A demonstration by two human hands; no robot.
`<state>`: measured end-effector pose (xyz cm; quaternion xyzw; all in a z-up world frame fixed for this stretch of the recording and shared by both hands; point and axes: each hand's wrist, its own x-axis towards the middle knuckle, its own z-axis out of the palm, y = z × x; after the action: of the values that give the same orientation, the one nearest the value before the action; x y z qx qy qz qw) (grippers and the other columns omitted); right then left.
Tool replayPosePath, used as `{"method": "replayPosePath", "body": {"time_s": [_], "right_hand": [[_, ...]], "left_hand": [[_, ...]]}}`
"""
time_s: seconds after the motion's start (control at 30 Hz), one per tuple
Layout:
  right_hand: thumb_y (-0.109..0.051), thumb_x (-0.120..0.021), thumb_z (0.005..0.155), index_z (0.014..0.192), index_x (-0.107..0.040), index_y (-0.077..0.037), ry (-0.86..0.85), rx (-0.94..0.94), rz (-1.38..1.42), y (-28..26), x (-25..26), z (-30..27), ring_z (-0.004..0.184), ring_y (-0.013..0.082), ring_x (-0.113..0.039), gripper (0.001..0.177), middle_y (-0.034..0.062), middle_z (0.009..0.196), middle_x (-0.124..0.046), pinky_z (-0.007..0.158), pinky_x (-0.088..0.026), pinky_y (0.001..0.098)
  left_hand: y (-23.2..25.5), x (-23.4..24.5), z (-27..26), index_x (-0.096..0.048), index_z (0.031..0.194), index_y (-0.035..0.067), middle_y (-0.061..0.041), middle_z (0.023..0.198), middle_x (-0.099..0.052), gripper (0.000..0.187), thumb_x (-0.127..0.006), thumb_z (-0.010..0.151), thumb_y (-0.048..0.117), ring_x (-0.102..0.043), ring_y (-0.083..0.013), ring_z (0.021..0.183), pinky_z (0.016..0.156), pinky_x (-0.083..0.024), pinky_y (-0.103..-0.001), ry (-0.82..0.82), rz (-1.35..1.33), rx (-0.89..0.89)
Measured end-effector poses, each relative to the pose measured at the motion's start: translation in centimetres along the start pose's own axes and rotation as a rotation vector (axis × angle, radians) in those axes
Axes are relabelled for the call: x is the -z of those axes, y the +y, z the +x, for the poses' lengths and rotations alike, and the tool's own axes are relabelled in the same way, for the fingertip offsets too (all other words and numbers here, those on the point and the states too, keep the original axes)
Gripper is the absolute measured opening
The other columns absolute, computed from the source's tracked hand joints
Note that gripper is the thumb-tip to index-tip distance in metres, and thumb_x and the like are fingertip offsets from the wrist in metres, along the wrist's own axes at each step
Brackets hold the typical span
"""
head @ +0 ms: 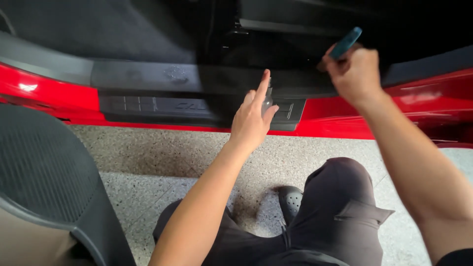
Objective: Cleaning the interior door panel and door sill of a car using a brush, spray, and cloth.
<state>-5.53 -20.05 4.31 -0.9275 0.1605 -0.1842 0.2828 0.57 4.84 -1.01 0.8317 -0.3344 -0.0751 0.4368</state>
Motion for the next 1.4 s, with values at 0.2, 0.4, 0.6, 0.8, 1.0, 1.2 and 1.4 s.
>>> {"method": "replayPosePath", "body": {"time_s": [0.2,0.4,0.6,0.8,1.0,1.2,1.4], "right_hand": [[-0.003,-0.071,0.096,0.099,-0.07,-0.001,-0.173,0.1,0.17,0.9,0.7,-0.1,0.083,0.0168,-0.076,0.003,0.0112,0.088,-0.076,0.074,-0.06,0.0292],[-0.007,-0.077,0.094,0.097,-0.077,-0.002,-0.168,0.044,-0.222,0.0,2.2,0.8,0.076,0.0239,-0.074,0.006,0.0164,0.085,-0.075,0.065,-0.057,0.0352],[-0.009,-0.071,0.103,0.105,-0.075,-0.005,-0.114,-0.031,-0.134,1.2,3.0,2.0,0.082,0.0215,-0.076,0.006,0.0123,0.09,-0.076,0.071,-0.059,0.0322],[-0.005,-0.074,0.094,0.098,-0.075,-0.002,-0.153,-0.004,-0.061,0.1,0.7,1.5,0.076,0.0226,-0.075,0.005,0.0125,0.086,-0.076,0.067,-0.057,0.0344],[-0.004,-0.072,0.096,0.097,-0.073,-0.002,-0.229,0.049,0.059,0.2,1.6,0.8,0.082,0.0204,-0.077,0.002,0.0122,0.086,-0.076,0.074,-0.06,0.0309],[-0.003,-0.077,0.09,0.095,-0.075,0.0,-0.184,0.126,-0.033,-0.5,0.8,0.0,0.08,0.0231,-0.076,0.006,0.0158,0.086,-0.075,0.069,-0.058,0.0334],[-0.003,-0.073,0.1,0.102,-0.07,0.002,-0.04,0.002,0.08,0.8,0.4,0.7,0.082,0.0192,-0.076,0.006,0.012,0.091,-0.076,0.071,-0.058,0.0313]], "left_hand": [[0.2,-0.3,0.7,-0.019,0.165,0.026,-0.017,0.107,-0.061,0.091,-0.076,0.093,0.022,-0.066,-0.0388,0.091,0.08,-0.056,-0.046,0.05,-0.027,-0.103],[0.8,-2.0,1.4,-0.022,0.162,0.026,-0.024,0.116,-0.065,0.089,-0.077,0.092,0.028,-0.069,-0.0422,0.092,0.078,-0.058,-0.047,-0.022,-0.02,-0.129],[1.2,-2.2,2.3,-0.023,0.163,0.025,-0.027,0.12,-0.065,0.089,-0.076,0.091,0.028,-0.069,-0.044,0.095,0.08,-0.058,-0.047,-0.079,-0.069,-0.108],[0.9,-1.7,2.5,-0.023,0.163,0.025,-0.024,0.115,-0.067,0.089,-0.076,0.092,0.029,-0.069,-0.0429,0.097,0.081,-0.057,-0.047,-0.074,-0.075,-0.087],[0.9,-1.5,2.1,-0.024,0.161,0.027,-0.02,0.113,-0.069,0.088,-0.076,0.09,0.029,-0.07,-0.0401,0.098,0.081,-0.057,-0.047,-0.077,-0.087,-0.039],[1.2,-2.2,2.3,-0.026,0.162,0.026,-0.024,0.116,-0.067,0.091,-0.078,0.088,0.029,-0.069,-0.0421,0.102,0.086,-0.057,-0.047,-0.069,-0.084,-0.071],[0.9,-3.0,2.5,-0.035,0.157,0.026,-0.021,0.117,-0.07,0.086,-0.079,0.084,0.025,-0.069,-0.0412,0.103,0.087,-0.056,-0.047,-0.058,-0.128,-0.038]]}}
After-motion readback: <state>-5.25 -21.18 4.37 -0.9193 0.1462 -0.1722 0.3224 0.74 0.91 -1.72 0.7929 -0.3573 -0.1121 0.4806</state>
